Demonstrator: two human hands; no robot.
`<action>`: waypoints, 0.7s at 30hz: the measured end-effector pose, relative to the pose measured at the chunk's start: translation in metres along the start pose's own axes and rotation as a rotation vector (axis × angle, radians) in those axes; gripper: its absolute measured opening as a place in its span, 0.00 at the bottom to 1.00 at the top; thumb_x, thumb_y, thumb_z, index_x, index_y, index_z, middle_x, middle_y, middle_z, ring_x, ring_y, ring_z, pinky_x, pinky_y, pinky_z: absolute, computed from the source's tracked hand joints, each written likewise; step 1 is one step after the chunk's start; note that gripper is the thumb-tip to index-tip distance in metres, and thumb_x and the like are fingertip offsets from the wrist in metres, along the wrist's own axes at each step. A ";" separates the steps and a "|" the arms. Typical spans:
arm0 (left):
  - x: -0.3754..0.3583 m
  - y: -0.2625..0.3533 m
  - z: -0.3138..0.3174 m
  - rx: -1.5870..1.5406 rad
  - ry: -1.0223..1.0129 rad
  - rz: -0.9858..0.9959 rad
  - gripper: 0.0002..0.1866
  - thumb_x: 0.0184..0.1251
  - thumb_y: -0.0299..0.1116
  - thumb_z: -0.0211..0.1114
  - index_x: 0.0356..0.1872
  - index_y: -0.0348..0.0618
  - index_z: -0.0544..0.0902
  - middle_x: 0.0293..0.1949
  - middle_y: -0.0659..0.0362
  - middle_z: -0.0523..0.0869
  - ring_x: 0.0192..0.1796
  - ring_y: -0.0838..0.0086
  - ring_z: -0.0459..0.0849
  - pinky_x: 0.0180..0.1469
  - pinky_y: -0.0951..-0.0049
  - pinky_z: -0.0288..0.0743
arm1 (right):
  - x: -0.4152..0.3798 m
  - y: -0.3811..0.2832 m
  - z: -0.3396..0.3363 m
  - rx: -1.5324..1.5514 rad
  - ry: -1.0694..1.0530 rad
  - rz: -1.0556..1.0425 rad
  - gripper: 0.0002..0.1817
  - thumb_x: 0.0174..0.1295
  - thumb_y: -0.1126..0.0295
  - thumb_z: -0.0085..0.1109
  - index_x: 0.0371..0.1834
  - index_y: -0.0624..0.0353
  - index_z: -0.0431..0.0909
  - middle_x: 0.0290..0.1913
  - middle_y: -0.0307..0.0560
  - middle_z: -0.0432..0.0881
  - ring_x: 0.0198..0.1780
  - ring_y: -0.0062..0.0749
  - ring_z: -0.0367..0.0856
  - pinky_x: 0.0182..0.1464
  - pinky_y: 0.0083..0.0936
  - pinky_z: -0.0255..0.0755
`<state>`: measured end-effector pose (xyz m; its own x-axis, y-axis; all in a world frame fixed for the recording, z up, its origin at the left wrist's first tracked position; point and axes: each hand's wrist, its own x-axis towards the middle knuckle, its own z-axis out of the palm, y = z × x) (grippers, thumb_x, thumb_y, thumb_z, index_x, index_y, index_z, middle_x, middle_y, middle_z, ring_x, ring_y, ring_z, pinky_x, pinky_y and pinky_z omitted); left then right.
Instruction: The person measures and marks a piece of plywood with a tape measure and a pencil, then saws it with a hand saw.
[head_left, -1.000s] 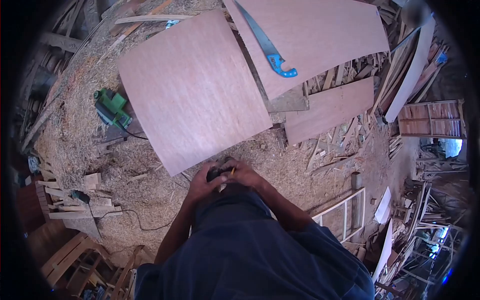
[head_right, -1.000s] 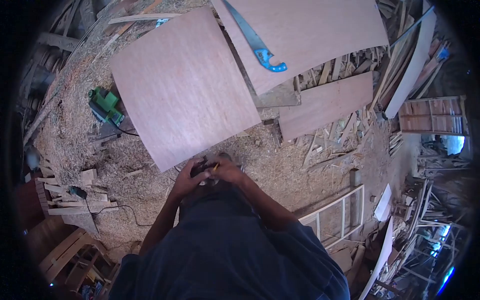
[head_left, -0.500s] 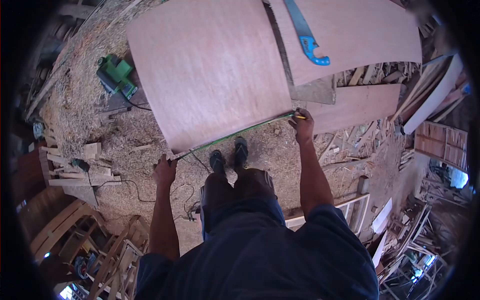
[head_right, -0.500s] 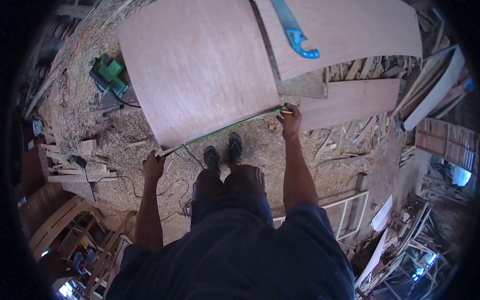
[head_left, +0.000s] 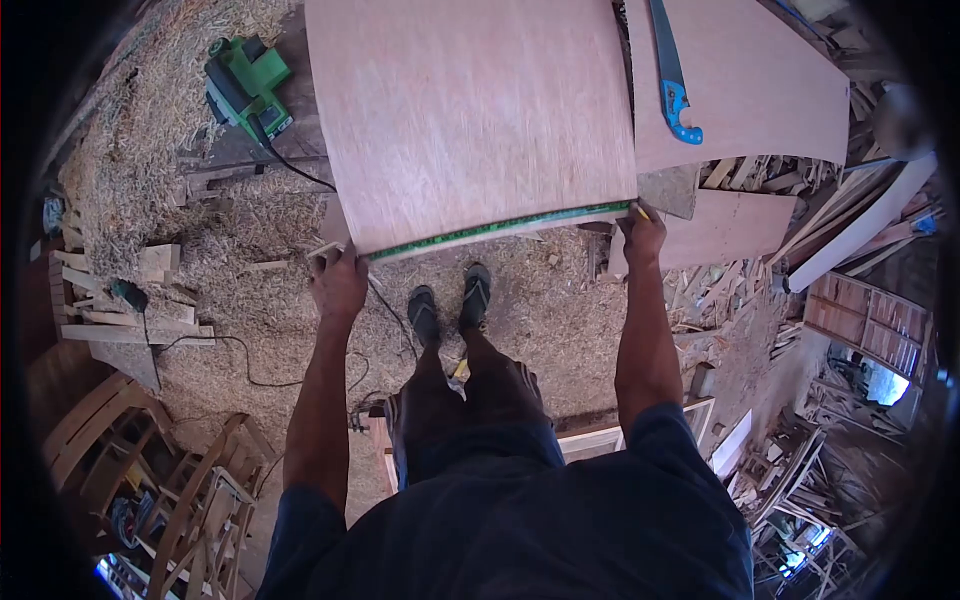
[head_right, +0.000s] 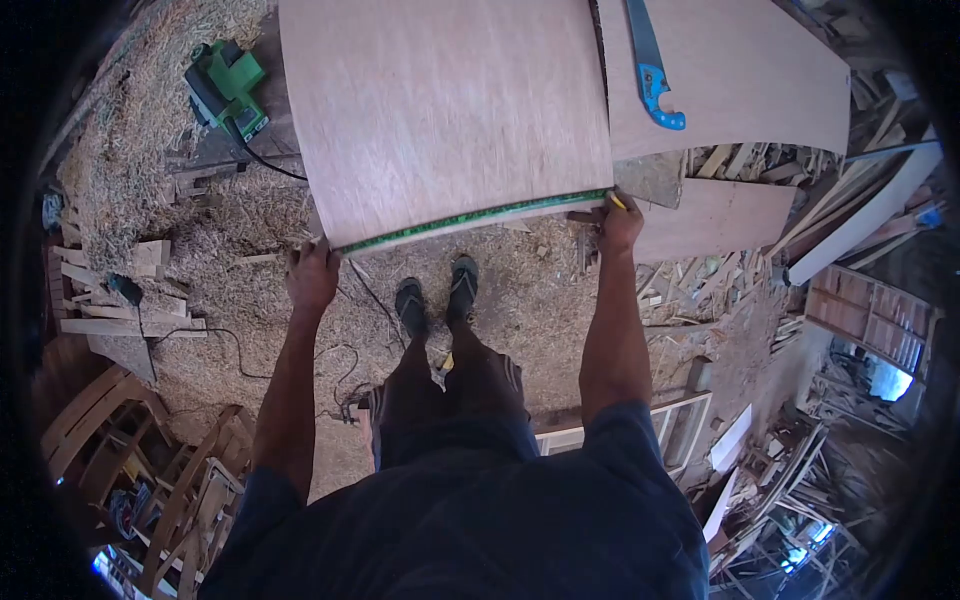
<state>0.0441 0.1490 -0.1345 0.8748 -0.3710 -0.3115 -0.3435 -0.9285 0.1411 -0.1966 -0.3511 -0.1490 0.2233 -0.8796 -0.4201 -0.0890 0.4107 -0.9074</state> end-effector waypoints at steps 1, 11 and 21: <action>0.006 0.005 -0.003 0.010 0.071 -0.013 0.22 0.75 0.47 0.68 0.67 0.60 0.83 0.60 0.54 0.86 0.67 0.42 0.79 0.62 0.36 0.79 | 0.011 0.003 0.001 -0.019 0.002 0.002 0.16 0.74 0.79 0.66 0.63 0.66 0.81 0.51 0.51 0.89 0.47 0.36 0.91 0.47 0.33 0.92; 0.039 -0.013 -0.013 0.012 0.056 0.049 0.24 0.75 0.44 0.69 0.70 0.62 0.82 0.61 0.55 0.84 0.67 0.45 0.77 0.61 0.35 0.77 | 0.007 0.034 0.014 0.060 0.160 -0.101 0.13 0.71 0.80 0.69 0.56 0.63 0.80 0.45 0.46 0.87 0.42 0.34 0.88 0.46 0.36 0.92; 0.036 -0.005 -0.029 0.045 -0.005 0.000 0.22 0.79 0.45 0.65 0.71 0.65 0.82 0.62 0.55 0.83 0.67 0.45 0.76 0.63 0.36 0.75 | -0.069 0.009 0.041 -0.371 0.171 -0.458 0.26 0.84 0.59 0.59 0.73 0.69 0.75 0.46 0.49 0.86 0.43 0.32 0.86 0.47 0.30 0.81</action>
<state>0.0868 0.1405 -0.1192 0.8731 -0.3712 -0.3161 -0.3589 -0.9282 0.0985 -0.1732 -0.2773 -0.1275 0.1624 -0.9857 0.0456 -0.3601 -0.1023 -0.9273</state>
